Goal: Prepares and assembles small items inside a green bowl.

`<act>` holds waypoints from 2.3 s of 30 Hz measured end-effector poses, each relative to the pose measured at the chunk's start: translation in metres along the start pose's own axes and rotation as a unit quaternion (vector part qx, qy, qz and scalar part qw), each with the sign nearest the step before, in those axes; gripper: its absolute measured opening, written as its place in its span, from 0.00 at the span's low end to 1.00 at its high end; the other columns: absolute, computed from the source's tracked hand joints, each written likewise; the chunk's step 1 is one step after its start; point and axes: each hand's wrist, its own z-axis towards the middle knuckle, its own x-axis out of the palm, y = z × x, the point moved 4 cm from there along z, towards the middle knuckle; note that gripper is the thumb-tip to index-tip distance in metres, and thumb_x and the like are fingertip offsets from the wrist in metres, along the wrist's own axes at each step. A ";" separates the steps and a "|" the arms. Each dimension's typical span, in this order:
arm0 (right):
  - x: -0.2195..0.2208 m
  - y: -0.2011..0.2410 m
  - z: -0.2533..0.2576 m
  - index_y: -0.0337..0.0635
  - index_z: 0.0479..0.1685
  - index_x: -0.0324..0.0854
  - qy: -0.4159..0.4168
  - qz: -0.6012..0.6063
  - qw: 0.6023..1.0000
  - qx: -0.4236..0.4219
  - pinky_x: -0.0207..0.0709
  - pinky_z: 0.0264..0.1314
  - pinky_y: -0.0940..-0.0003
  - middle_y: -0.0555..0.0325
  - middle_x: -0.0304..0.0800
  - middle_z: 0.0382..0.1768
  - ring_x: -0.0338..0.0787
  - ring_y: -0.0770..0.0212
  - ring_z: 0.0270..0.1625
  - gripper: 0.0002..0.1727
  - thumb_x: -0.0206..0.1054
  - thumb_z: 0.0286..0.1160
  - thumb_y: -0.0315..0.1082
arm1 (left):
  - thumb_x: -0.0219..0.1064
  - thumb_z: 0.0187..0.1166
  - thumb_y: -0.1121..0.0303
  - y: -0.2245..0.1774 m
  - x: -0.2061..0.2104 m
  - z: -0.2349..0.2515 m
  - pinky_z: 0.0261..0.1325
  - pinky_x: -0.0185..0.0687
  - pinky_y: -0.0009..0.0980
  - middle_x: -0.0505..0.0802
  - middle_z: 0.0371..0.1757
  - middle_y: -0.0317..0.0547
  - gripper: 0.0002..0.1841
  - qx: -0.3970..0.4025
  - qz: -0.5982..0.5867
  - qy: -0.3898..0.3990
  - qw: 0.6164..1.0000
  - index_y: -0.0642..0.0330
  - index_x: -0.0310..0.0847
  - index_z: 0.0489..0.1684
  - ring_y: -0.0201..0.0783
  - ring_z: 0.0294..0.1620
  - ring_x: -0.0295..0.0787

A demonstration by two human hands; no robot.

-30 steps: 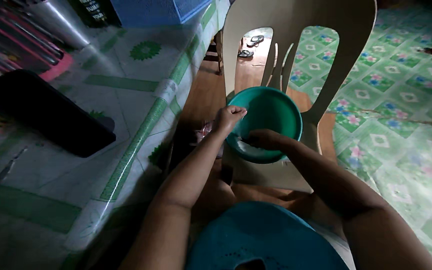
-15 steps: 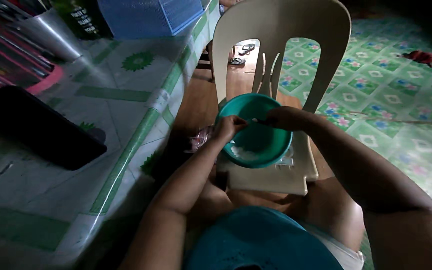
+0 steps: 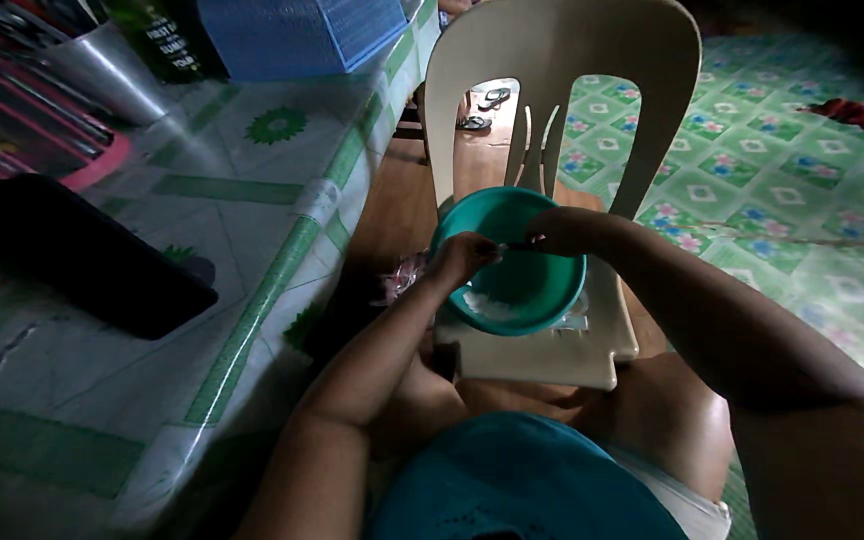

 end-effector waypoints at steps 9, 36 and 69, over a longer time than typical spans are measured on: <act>-0.046 0.044 -0.011 0.34 0.47 0.90 -0.152 -0.031 0.983 -0.096 0.80 0.66 0.40 0.40 0.87 0.55 0.87 0.40 0.62 0.09 0.63 0.81 0.23 | 0.70 0.82 0.59 -0.007 -0.007 -0.008 0.67 0.82 0.41 0.93 0.54 0.49 0.16 0.072 -0.078 -0.057 0.993 0.62 0.90 0.55 0.39 0.58 0.89; -0.008 0.047 -0.021 0.27 0.62 0.82 -0.252 0.293 0.916 -0.106 0.76 0.74 0.51 0.37 0.86 0.61 0.85 0.47 0.66 0.19 0.72 0.77 0.31 | 0.75 0.77 0.64 -0.051 -0.049 -0.024 0.59 0.86 0.33 0.96 0.45 0.42 0.10 0.076 -0.108 -0.179 0.975 0.61 0.92 0.47 0.30 0.48 0.91; -0.046 0.070 -0.055 0.32 0.40 0.91 -0.381 0.178 0.899 -0.124 0.80 0.62 0.47 0.45 0.92 0.44 0.90 0.49 0.52 0.13 0.65 0.82 0.34 | 0.67 0.84 0.61 -0.032 -0.012 -0.019 0.68 0.81 0.44 0.92 0.53 0.52 0.15 0.158 -0.014 -0.014 0.987 0.60 0.92 0.56 0.44 0.60 0.87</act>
